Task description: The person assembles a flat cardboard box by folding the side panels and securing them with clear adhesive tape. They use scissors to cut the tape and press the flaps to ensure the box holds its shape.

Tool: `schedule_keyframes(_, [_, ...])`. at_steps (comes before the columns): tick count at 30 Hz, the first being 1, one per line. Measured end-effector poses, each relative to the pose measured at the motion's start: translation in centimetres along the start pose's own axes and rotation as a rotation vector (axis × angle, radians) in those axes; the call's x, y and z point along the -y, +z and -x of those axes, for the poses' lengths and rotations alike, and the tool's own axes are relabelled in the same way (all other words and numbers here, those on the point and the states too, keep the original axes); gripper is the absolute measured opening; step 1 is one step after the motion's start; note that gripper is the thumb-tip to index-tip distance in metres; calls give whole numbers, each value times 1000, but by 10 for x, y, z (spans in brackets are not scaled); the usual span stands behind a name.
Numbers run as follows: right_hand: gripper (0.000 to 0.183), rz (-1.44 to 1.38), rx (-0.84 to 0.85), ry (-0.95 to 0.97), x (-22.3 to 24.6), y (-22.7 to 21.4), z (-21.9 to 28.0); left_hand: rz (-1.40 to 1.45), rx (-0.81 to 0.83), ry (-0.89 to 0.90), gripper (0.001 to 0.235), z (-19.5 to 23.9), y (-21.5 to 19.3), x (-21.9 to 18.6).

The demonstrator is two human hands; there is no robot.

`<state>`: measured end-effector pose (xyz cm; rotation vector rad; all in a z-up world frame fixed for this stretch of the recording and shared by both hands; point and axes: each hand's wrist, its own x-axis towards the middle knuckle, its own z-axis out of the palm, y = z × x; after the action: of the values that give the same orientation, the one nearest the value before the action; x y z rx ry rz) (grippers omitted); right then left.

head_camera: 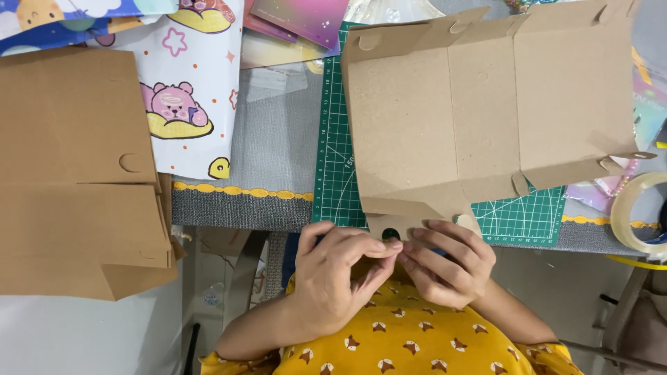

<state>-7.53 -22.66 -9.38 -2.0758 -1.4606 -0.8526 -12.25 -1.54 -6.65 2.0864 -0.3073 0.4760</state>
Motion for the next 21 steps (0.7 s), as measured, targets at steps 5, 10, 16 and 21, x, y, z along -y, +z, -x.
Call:
schedule_keyframes(5, [15,21,-21,10,1,-2,-2,-251,-68,179,40,-13,-13,16])
schedule_keyframes(10, [14,100,2,35,1,-6,-14,-132,136,276,8,-60,-47,3])
schedule_keyframes(16, [13,60,-42,64,-3,-5,-23,-20,310,165,22,-52,-46,-4])
schedule_keyframes(21, [15,12,-39,46,-3,-1,-22,-149,248,174,13,-52,-43,-8])
